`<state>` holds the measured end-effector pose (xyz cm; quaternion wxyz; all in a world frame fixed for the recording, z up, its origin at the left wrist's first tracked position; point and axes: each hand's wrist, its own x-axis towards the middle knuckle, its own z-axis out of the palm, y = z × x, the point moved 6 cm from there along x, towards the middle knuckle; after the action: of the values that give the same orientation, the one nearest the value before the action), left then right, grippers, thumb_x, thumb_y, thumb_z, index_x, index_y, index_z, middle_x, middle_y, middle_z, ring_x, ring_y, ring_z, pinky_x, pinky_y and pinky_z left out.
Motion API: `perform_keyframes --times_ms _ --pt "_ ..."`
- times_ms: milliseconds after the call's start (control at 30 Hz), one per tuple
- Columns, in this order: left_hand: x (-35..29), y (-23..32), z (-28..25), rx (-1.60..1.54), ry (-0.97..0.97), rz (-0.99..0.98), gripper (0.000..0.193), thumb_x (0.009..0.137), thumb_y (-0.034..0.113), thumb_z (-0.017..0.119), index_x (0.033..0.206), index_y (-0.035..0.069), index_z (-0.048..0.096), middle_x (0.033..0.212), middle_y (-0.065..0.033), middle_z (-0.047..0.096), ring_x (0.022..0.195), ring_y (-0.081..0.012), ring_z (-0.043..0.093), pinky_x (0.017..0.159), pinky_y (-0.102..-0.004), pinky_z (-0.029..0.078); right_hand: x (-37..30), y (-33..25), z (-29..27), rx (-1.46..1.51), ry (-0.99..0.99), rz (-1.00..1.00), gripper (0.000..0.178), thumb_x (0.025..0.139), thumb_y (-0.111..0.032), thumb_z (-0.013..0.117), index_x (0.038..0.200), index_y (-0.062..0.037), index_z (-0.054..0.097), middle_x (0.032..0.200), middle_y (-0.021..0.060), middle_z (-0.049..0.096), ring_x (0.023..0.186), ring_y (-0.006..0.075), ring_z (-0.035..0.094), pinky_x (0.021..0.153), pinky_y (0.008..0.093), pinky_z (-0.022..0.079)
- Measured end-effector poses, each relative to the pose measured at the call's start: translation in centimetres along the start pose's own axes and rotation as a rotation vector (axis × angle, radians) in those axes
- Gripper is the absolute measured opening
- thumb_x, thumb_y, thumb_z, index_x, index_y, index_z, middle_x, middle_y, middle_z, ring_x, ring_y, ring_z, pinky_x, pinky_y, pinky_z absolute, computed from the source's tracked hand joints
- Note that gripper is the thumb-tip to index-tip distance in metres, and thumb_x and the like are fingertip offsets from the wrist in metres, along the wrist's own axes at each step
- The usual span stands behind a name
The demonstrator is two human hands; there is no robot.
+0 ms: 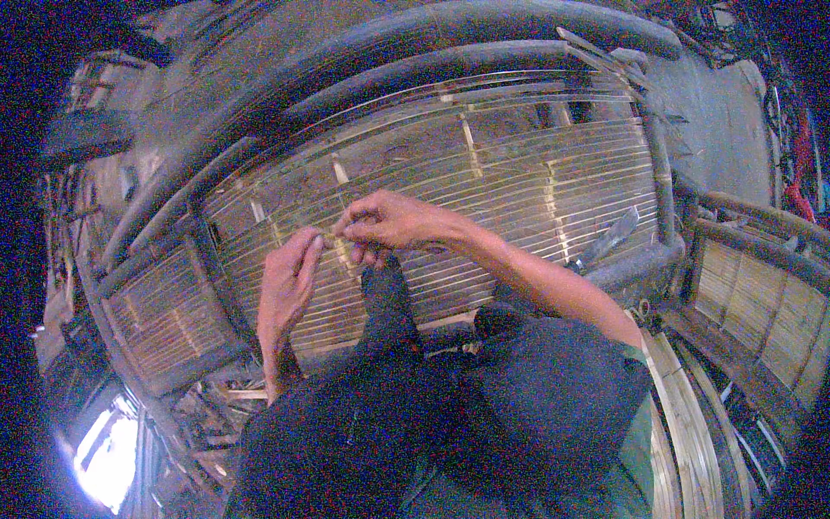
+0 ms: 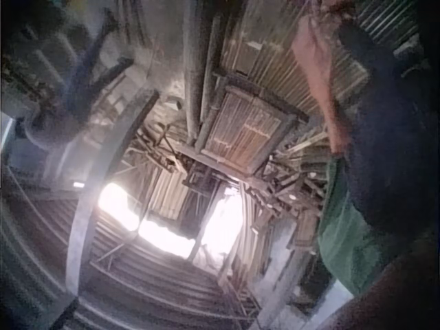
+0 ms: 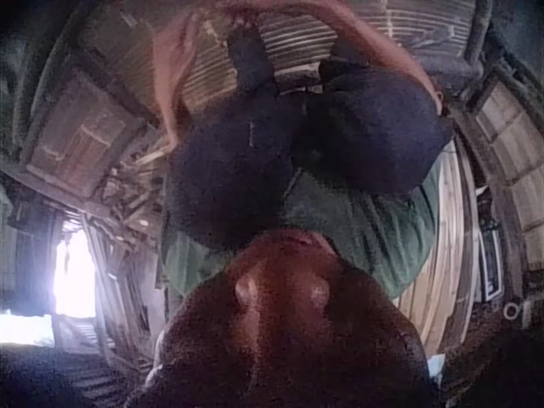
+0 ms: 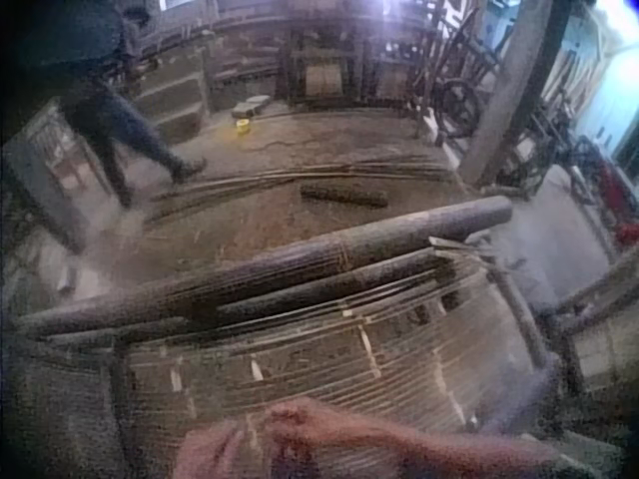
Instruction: The person sits on the floor and weaves thin bamboo strips into a larger bamboo mat. They repeatedly insert strips, adjust alignment, and tie them with thin twine to secure the weave.
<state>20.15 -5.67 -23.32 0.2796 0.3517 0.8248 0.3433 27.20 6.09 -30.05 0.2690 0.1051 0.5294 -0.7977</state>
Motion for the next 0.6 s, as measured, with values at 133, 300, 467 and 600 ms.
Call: perform_keyframes --times_ms 133,300,467,600 --pt "0.4 -0.4 0.6 0.032 -0.101 -0.076 0.014 0.091 0.014 0.049 0.094 0.002 0.056 0.077 -0.0167 0.056 0.068 -0.0309 0.056 0.063 -0.0369 0.043 -0.6 -0.3 -1.3 -0.19 0.135 -0.114 0.023 0.094 -0.025 0.051 0.09 -0.0035 0.059 0.075 0.0036 0.062 0.063 0.0111 0.058 0.057 0.0264 0.049" --pt "1.3 0.1 -0.4 0.133 0.215 0.196 0.036 0.085 0.018 0.058 0.118 0.004 0.05 0.12 -0.019 0.047 0.112 -0.035 0.045 0.096 -0.0398 0.035 -7.2 -5.7 -3.6 -1.001 0.553 -0.201 0.026 0.09 -0.026 0.054 0.094 -0.0009 0.058 0.076 0.0104 0.063 0.068 0.0224 0.06 0.062 0.0339 0.048" --pt "3.7 1.4 1.1 0.088 0.261 0.224 0.076 0.074 0.03 0.071 0.135 0.007 0.035 0.141 -0.0212 0.026 0.131 -0.0362 0.026 0.108 -0.0432 0.023 -24.8 -9.8 -9.2 -1.019 1.164 -0.344 0.017 0.092 -0.02 0.05 0.09 -0.0031 0.052 0.075 0.005 0.055 0.069 0.0194 0.056 0.065 0.0307 0.047" --pt "4.8 5.2 5.7 0.025 0.148 0.433 0.109 0.063 0.04 0.078 0.145 0.009 0.013 0.149 -0.0229 0.003 0.138 -0.0379 0.006 0.112 -0.0438 0.012 -47.8 -14.1 -13.5 -1.561 1.582 -0.218 0.03 0.092 -0.02 0.052 0.116 -0.0023 0.048 0.088 0.0042 0.052 0.077 0.0158 0.051 0.075 0.0304 0.046"
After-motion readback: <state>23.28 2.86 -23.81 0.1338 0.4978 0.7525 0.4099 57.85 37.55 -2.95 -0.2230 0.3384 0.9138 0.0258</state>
